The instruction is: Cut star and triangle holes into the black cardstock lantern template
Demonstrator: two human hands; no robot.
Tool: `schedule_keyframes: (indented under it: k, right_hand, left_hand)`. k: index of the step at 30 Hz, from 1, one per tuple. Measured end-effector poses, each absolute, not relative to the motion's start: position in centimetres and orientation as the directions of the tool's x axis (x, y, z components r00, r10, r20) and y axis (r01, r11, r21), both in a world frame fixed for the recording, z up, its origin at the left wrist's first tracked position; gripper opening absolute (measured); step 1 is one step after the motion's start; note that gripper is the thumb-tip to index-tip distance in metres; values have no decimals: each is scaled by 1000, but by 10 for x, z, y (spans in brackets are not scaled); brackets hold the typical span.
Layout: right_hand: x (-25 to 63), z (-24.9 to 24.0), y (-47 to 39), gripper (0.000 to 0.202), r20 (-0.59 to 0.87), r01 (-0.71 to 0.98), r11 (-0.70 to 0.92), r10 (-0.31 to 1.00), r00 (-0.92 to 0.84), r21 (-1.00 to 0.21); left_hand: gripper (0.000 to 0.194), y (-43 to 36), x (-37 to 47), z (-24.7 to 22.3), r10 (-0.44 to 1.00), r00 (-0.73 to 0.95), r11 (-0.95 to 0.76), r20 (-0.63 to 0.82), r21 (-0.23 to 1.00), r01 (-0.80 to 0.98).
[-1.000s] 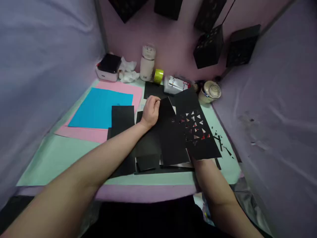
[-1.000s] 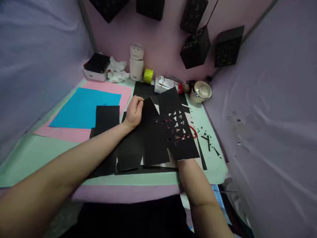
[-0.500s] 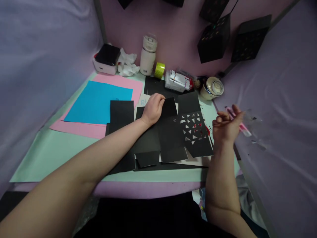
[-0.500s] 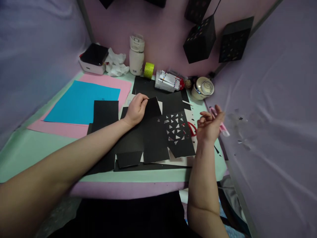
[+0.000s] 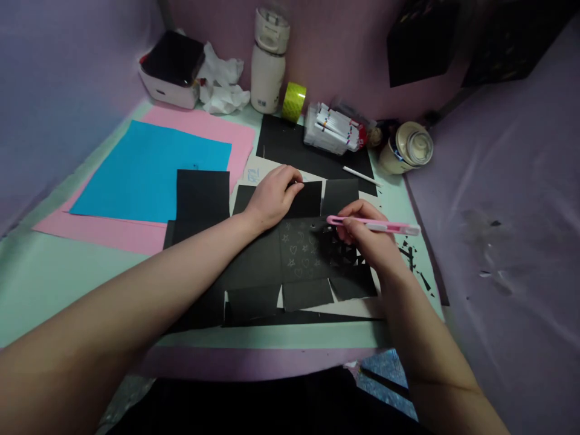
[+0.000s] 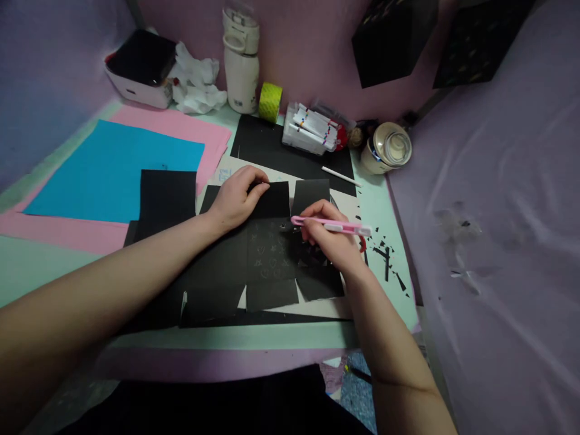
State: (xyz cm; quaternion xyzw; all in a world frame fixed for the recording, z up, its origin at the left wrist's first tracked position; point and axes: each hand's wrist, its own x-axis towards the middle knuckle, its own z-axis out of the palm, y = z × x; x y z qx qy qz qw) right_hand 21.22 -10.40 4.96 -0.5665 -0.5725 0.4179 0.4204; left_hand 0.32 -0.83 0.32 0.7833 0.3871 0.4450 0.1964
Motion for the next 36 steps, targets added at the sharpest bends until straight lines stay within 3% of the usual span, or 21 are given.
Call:
schedule_keyframes:
  k: [6,11,17,36]
  right_hand:
    - [220,26,-103,7,-36,344,-34,999,1,-938]
    - [220,15,-107,7,83,416,122,990,-110,-901]
    - [217,14,-106,11,169,428,242,964,-203,-871]
    - [215,13,-104,17,146,484,225,970,-194,-845]
  left_hand:
    - [23,-5,0,2,850,291,-525,438,749,404]
    - [42,-4,-3,4,905,304,-407,299,816,410]
    - [53,-7,-4,8,883,388,-432,263,778,457]
    - [52,-9,-6,9,867,418,-457,270,767,451]
